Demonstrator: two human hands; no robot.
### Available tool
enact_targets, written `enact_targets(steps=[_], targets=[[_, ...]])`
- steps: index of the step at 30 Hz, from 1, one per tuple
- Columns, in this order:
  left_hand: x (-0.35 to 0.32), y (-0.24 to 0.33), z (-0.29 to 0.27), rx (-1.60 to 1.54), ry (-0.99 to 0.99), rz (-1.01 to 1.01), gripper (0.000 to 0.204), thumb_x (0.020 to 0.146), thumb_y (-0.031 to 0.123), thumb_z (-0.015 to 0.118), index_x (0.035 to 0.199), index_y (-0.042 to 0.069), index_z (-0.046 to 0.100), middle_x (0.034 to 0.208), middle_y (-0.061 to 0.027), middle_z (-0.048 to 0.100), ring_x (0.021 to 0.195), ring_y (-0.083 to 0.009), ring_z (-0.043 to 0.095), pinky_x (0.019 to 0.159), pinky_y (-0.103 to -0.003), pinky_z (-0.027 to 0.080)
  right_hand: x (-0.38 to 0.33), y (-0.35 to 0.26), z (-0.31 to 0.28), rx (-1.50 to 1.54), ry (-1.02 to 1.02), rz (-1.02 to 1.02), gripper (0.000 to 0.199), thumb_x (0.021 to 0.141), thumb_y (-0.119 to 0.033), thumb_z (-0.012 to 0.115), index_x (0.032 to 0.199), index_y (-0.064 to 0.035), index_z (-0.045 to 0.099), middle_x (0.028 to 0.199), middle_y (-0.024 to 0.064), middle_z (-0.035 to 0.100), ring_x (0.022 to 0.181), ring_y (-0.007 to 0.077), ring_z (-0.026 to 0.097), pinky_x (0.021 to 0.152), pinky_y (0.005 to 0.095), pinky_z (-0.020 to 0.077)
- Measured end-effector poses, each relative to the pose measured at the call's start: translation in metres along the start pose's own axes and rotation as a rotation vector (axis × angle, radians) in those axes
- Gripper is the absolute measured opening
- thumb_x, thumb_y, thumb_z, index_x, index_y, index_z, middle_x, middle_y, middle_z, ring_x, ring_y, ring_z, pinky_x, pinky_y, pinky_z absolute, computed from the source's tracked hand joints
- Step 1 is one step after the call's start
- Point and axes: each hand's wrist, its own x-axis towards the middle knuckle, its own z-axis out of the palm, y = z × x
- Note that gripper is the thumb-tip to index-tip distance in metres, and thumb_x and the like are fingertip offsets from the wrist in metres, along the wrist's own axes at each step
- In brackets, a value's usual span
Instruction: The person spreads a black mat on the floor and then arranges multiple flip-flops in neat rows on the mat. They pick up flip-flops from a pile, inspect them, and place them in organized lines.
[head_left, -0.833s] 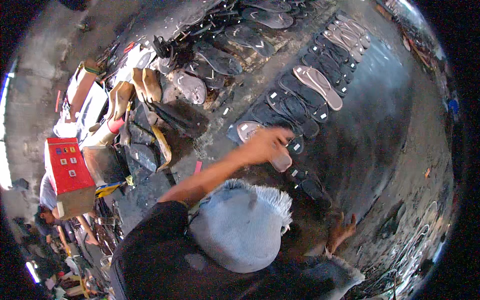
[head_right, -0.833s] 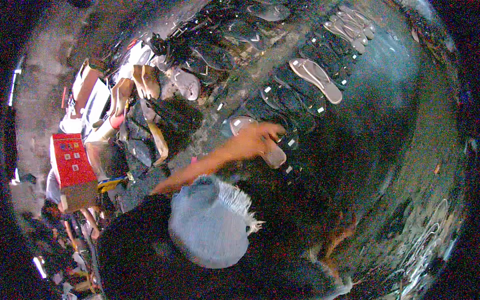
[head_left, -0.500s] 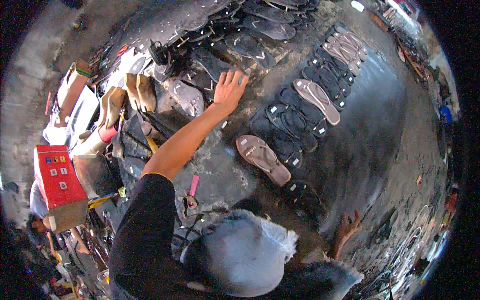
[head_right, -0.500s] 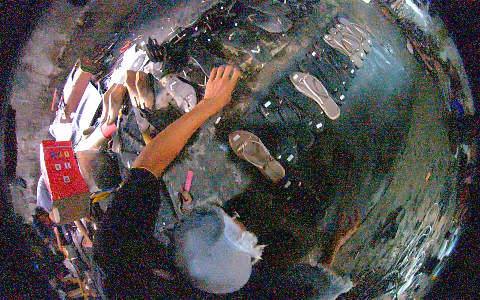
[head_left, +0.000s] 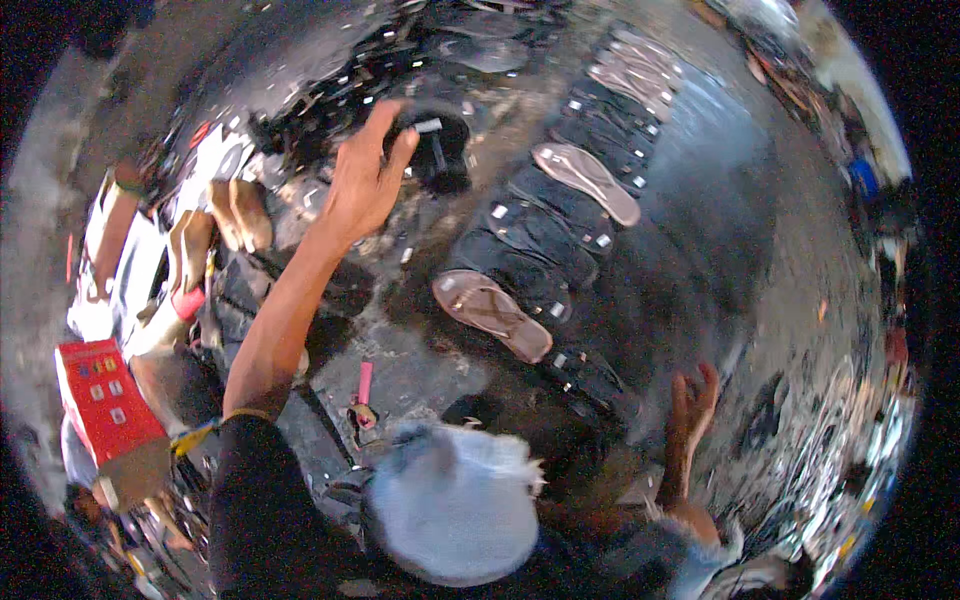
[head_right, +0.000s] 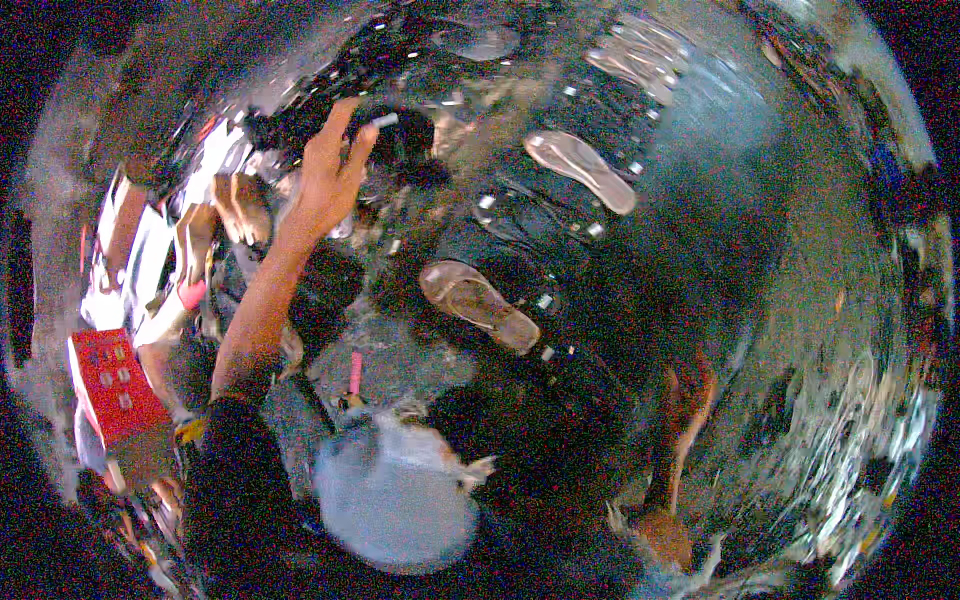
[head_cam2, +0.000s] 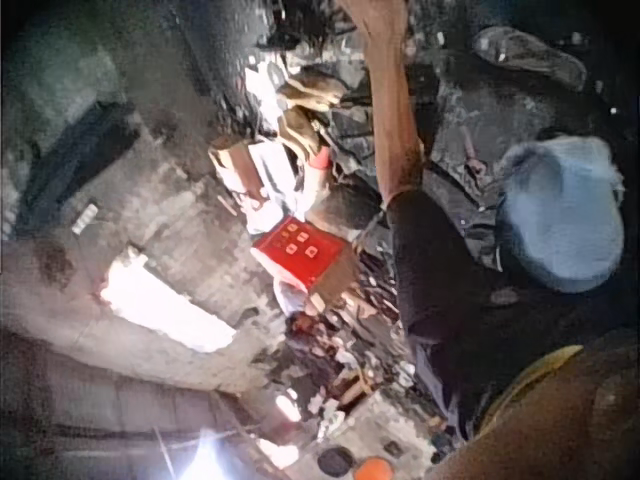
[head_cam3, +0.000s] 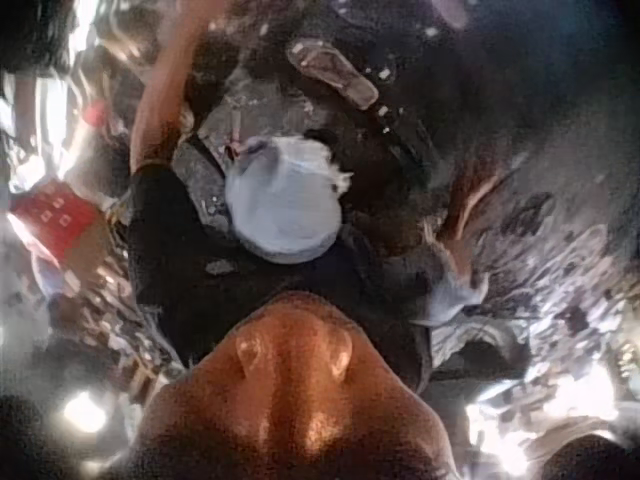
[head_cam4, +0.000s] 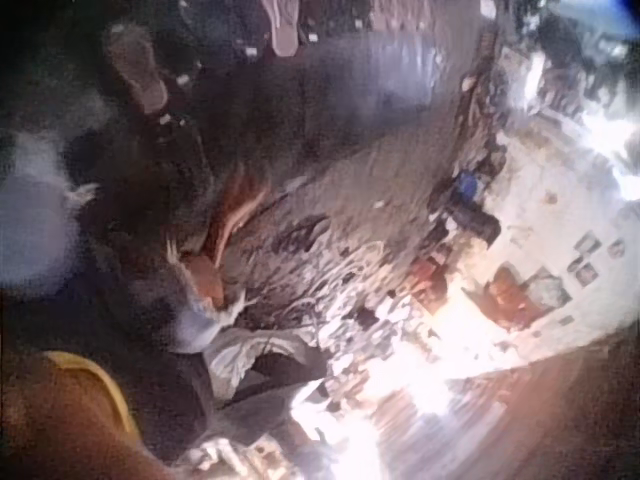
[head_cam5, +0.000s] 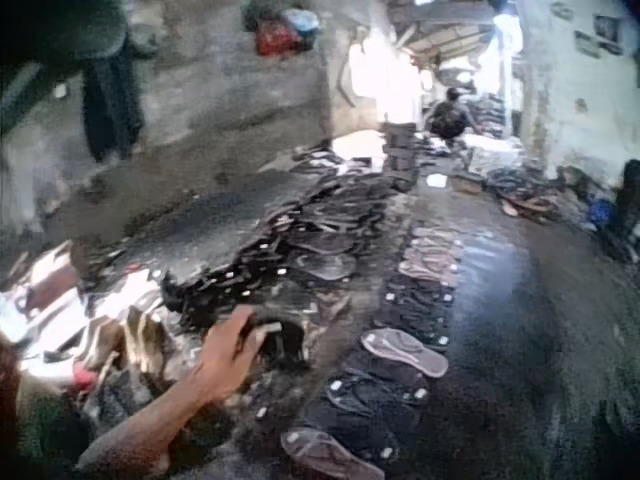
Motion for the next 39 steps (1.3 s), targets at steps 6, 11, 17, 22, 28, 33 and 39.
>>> enact_targets(steps=[6,11,17,22,28,33,39], targets=[[-0.047,0.114,0.059,0.092,-0.279,0.683,0.037,0.091,0.003,0.068,0.128,0.007,0.067,0.127,-0.0161,0.064,0.120,-0.0371,0.063,0.104,-0.044,0.052,0.066,-0.195,0.063,0.321,-0.273,-0.914,0.051,0.087,-0.007,0.079,0.135,-0.0064,0.061,0.133,0.0129,0.066,0.126,0.0273,0.062,0.109,0.0405,0.0497],[-0.057,0.177,0.085,0.071,-0.299,0.891,0.036,0.085,0.002,0.072,0.121,0.008,0.073,0.116,-0.0160,0.067,0.112,-0.0356,0.069,0.093,-0.048,0.057,0.069,-0.220,0.016,0.022,-0.339,-0.980,0.072,0.068,-0.010,0.084,0.136,-0.0119,0.061,0.135,0.0084,0.062,0.127,0.0356,0.057,0.107,0.0481,0.0491],[-0.058,0.197,0.112,0.073,-0.361,0.925,0.033,0.084,0.003,0.075,0.117,0.009,0.075,0.117,-0.0151,0.065,0.116,-0.0385,0.067,0.092,-0.049,0.057,0.068,-0.180,0.014,0.003,-0.076,-1.052,0.050,0.059,-0.014,0.076,0.109,-0.0133,0.074,0.116,0.0004,0.068,0.115,0.0297,0.060,0.090,0.0444,0.0494],[-0.052,0.169,0.151,-0.216,-0.213,0.586,0.052,0.096,0.008,0.068,0.146,0.006,0.053,0.147,-0.0199,0.054,0.141,-0.0396,0.049,0.113,-0.052,0.041,0.066,-0.137,0.020,0.204,-0.020,-0.950,0.050,0.062,-0.009,0.075,0.112,-0.0106,0.077,0.117,0.0046,0.072,0.105,0.0319,0.067,0.089,0.0437,0.0570],[-0.015,0.031,0.225,-0.046,-0.340,0.212,0.064,0.102,0.009,0.059,0.160,0.007,0.032,0.158,-0.0156,0.048,0.150,-0.0284,0.040,0.122,-0.045,0.034,0.069,-0.123,0.003,0.204,0.130,-0.941,0.033,0.069,-0.013,0.082,0.101,-0.0058,0.081,0.105,0.0110,0.075,0.094,0.0298,0.072,0.080,0.0380,0.0600],[-0.042,0.083,0.365,-0.570,-0.820,0.251,0.054,0.095,0.010,0.070,0.146,0.006,0.053,0.147,-0.0118,0.058,0.132,-0.0282,0.057,0.115,-0.043,0.043,0.065,-0.105,-0.028,0.003,0.197,-0.892,0.034,0.069,-0.011,0.080,0.102,-0.0053,0.081,0.106,0.0116,0.075,0.097,0.0300,0.071,0.083,0.0387,0.0600],[-0.088,0.068,0.355,-0.278,-0.788,0.290,0.067,0.086,0.012,0.080,0.147,0.009,0.051,0.148,-0.0100,0.057,0.136,-0.0263,0.054,0.116,-0.041,0.044,0.067,-0.076,-0.030,0.116,0.245,-0.755,0.033,0.074,-0.007,0.082,0.106,0.0005,0.078,0.102,0.0167,0.077,0.094,0.0315,0.074,0.086,0.0393,0.0589]])
